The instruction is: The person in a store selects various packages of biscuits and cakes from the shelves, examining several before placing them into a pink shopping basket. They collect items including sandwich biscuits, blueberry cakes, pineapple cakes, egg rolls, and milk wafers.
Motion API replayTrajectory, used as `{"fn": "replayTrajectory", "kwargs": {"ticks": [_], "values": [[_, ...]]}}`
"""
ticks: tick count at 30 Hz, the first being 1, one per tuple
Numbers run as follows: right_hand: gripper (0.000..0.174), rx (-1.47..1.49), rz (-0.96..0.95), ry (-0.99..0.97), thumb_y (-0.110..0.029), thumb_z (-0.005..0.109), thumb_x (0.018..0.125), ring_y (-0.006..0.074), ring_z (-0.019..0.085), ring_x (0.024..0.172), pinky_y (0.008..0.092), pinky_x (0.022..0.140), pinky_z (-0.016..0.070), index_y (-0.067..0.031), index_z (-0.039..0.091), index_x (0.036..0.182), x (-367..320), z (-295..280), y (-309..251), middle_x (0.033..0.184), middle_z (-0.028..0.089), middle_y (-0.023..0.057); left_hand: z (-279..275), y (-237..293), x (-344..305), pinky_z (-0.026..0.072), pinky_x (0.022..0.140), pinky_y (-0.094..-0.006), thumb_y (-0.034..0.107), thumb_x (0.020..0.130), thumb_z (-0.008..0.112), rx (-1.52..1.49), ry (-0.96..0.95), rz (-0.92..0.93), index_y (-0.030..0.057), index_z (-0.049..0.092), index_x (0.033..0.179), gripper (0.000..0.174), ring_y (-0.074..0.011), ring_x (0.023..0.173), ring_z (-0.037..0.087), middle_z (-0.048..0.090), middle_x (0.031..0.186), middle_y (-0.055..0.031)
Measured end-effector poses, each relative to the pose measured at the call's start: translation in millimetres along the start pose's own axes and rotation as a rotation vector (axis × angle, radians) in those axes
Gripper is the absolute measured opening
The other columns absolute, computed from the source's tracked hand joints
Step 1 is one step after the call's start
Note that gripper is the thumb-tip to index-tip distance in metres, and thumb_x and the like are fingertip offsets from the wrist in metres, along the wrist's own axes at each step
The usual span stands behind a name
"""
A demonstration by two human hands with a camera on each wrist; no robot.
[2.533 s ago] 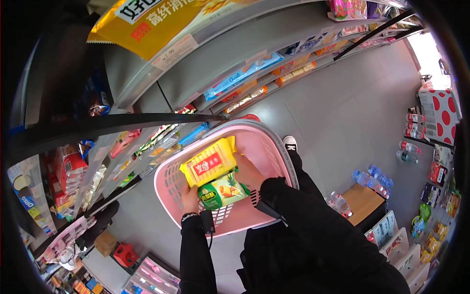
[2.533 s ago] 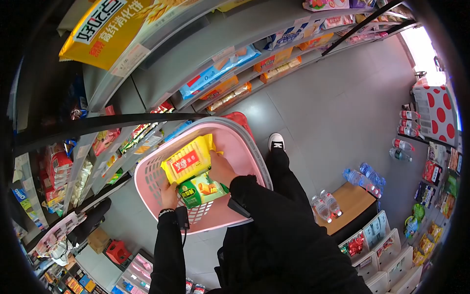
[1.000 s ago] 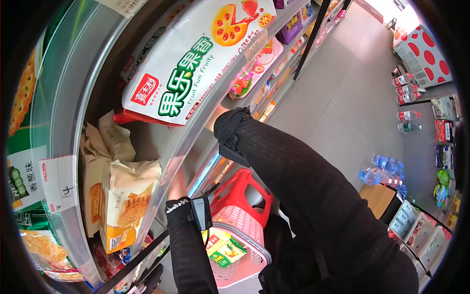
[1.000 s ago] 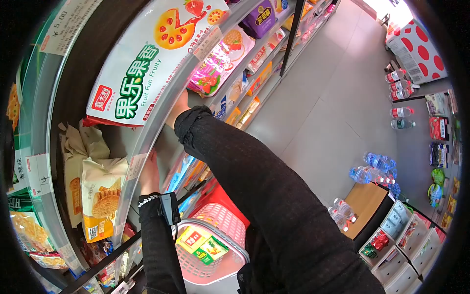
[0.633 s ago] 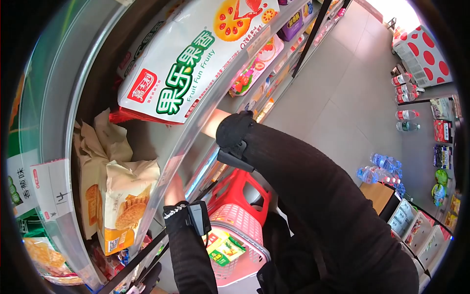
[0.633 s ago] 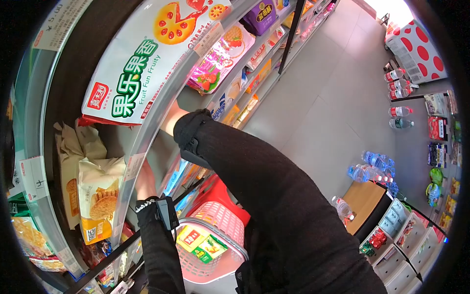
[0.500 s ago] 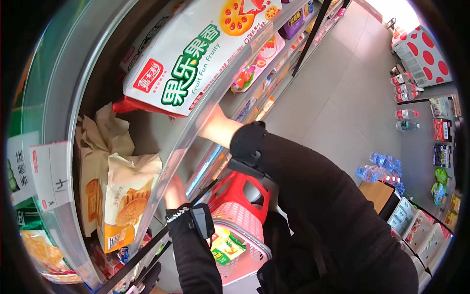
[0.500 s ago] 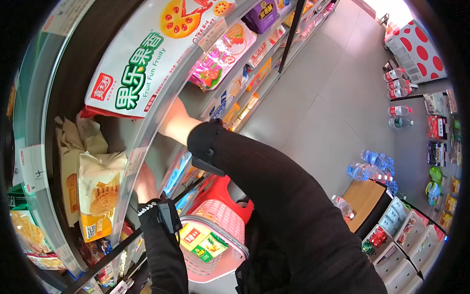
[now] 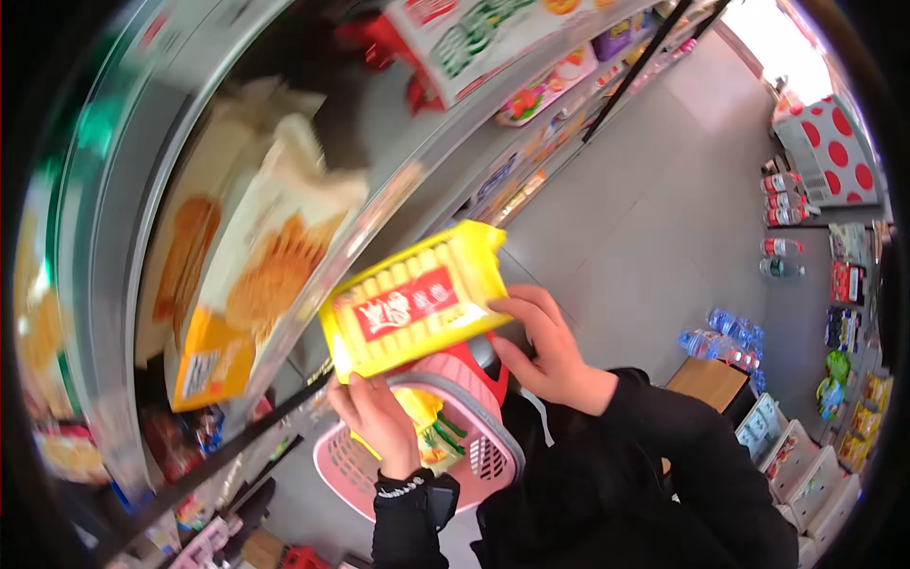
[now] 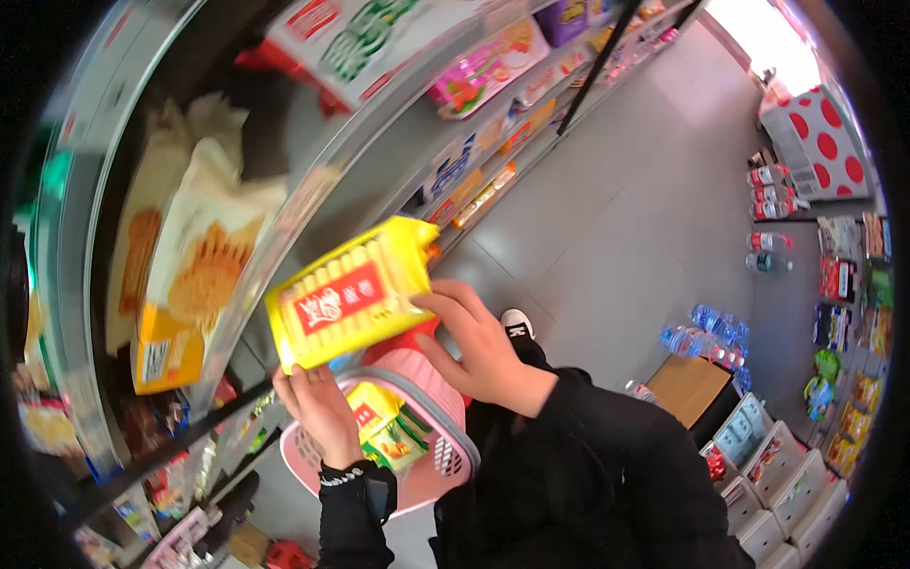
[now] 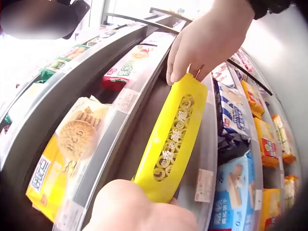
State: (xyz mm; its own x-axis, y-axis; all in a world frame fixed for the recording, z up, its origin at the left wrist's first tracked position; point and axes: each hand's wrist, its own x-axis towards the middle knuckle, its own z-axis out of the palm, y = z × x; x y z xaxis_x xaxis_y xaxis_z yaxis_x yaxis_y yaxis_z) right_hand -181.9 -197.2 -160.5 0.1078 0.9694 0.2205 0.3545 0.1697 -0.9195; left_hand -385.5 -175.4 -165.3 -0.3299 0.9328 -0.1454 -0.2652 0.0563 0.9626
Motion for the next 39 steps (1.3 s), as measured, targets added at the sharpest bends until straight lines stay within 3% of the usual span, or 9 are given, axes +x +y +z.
{"fn": "replayTrajectory", "kwargs": {"ticks": [9,17,18,21,24,27,32,35,39], "values": [[0.037,0.034,0.135,-0.461,-0.013,0.062,0.072,0.0323,0.050,0.096,0.0345,0.080,0.0435,-0.0031,0.050,0.105,-107,44,-50,0.104,0.045,0.0172,-149,6,-135,0.0384,0.088,-0.0375,0.009,0.088,0.044,-0.021,0.310,-0.290,0.0044,0.041,0.105,0.018,-0.0181,0.102,0.044,0.044,0.106,-0.0066],[0.038,-0.010,0.124,-0.623,-0.018,0.061,0.074,0.0371,0.047,0.102,0.0384,0.085,0.0413,-0.0036,0.049,0.107,-136,146,-53,0.112,0.044,0.0213,-266,-25,-128,0.0406,0.082,-0.0333,0.006,0.086,0.045,-0.199,0.423,-0.481,0.0049,0.043,0.104,0.018,-0.0169,0.096,0.048,0.049,0.103,-0.0060],[0.039,-0.008,0.220,-0.684,-0.019,0.061,0.074,0.0379,0.045,0.103,0.0396,0.087,0.0398,-0.0041,0.050,0.108,-135,157,-47,0.111,0.045,0.0223,-280,-37,-120,0.0406,0.081,-0.0319,0.006,0.086,0.046,-0.115,0.396,-0.440,0.0041,0.045,0.104,0.018,-0.0159,0.095,0.048,0.049,0.104,-0.0061],[0.039,-0.074,0.209,-0.666,-0.019,0.061,0.074,0.0381,0.043,0.107,0.0399,0.090,0.0371,-0.0048,0.050,0.108,-147,191,-12,0.110,0.047,0.0231,-287,-42,-99,0.0415,0.073,-0.0261,0.005,0.086,0.046,0.007,0.381,-0.396,0.0030,0.049,0.101,0.016,-0.0111,0.084,0.049,0.052,0.098,-0.0044],[0.039,-0.117,0.262,-0.704,-0.022,0.060,0.073,0.0389,0.040,0.111,0.0388,0.094,0.0338,-0.0041,0.052,0.107,-158,210,8,0.122,0.039,0.0256,-294,-49,-83,0.0381,0.057,-0.0186,0.006,0.085,0.048,0.100,0.379,-0.477,0.0032,0.054,0.103,0.019,-0.0054,0.065,0.046,0.054,0.081,0.0015],[0.040,-0.142,0.339,-0.733,-0.023,0.060,0.073,0.0387,0.039,0.113,0.0386,0.096,0.0319,-0.0042,0.054,0.107,-163,219,16,0.125,0.037,0.0256,-310,-73,-79,0.0377,0.055,-0.0180,0.006,0.085,0.048,0.022,0.397,-0.515,0.0034,0.054,0.105,0.021,-0.0056,0.064,0.046,0.054,0.080,0.0015],[0.048,-0.256,0.336,-0.792,-0.030,0.059,0.071,0.0381,0.037,0.116,0.0367,0.099,0.0286,-0.0034,0.053,0.111,-172,217,29,0.126,0.037,0.0257,-320,-63,-89,0.0389,0.072,-0.0266,0.001,0.080,0.047,-0.074,0.213,-0.650,0.0086,0.045,0.116,0.037,-0.0101,0.081,0.046,0.050,0.093,0.0005],[0.043,-0.266,0.293,-0.883,-0.026,0.058,0.074,0.0358,0.037,0.116,0.0368,0.097,0.0306,-0.0025,0.053,0.109,-163,202,18,0.118,0.045,0.0238,-325,-62,-99,0.0398,0.069,-0.0279,0.000,0.078,0.046,-0.022,0.245,-0.644,0.0053,0.030,0.126,0.050,-0.0141,0.082,0.046,0.047,0.100,-0.0071],[0.044,-0.065,0.364,-0.986,-0.023,0.058,0.076,0.0293,0.050,0.102,0.0333,0.089,0.0388,-0.0001,0.049,0.112,-130,144,-37,0.108,0.053,0.0164,-301,-38,-113,0.0409,0.060,-0.0262,0.002,0.077,0.048,0.251,0.318,-0.486,0.0000,0.026,0.125,0.053,-0.0173,0.080,0.047,0.041,0.111,-0.0143]]}}
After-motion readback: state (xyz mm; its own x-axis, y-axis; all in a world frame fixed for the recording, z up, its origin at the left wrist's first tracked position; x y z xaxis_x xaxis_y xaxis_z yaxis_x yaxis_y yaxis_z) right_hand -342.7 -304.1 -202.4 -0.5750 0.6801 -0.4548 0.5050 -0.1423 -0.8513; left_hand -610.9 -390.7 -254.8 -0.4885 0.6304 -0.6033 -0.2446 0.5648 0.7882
